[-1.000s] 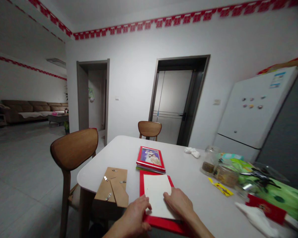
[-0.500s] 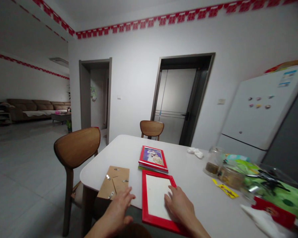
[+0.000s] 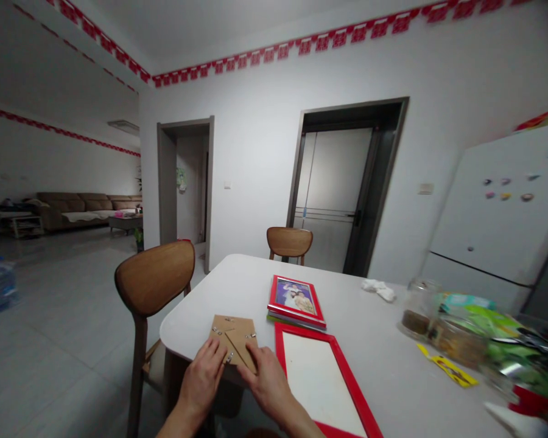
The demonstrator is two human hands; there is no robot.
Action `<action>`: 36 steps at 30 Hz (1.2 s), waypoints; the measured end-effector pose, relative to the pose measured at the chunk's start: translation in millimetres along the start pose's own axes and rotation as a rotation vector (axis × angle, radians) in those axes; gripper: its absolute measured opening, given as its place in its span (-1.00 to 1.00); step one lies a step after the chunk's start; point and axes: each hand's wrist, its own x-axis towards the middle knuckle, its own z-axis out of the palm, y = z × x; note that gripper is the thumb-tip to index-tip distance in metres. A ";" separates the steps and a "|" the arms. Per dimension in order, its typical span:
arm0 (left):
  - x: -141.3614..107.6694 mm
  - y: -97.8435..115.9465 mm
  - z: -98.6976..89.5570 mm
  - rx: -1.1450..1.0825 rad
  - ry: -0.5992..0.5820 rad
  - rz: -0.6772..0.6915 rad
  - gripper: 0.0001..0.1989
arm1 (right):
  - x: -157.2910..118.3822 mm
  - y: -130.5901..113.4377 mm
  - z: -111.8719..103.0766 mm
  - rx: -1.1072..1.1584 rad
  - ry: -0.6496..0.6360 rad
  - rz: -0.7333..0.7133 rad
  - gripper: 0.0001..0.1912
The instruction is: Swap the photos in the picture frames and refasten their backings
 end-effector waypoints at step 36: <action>17.7 124.1 4.4 -0.493 -0.542 0.030 -0.61 | -76.8 93.6 -77.6 -0.348 -0.006 -0.105 -0.69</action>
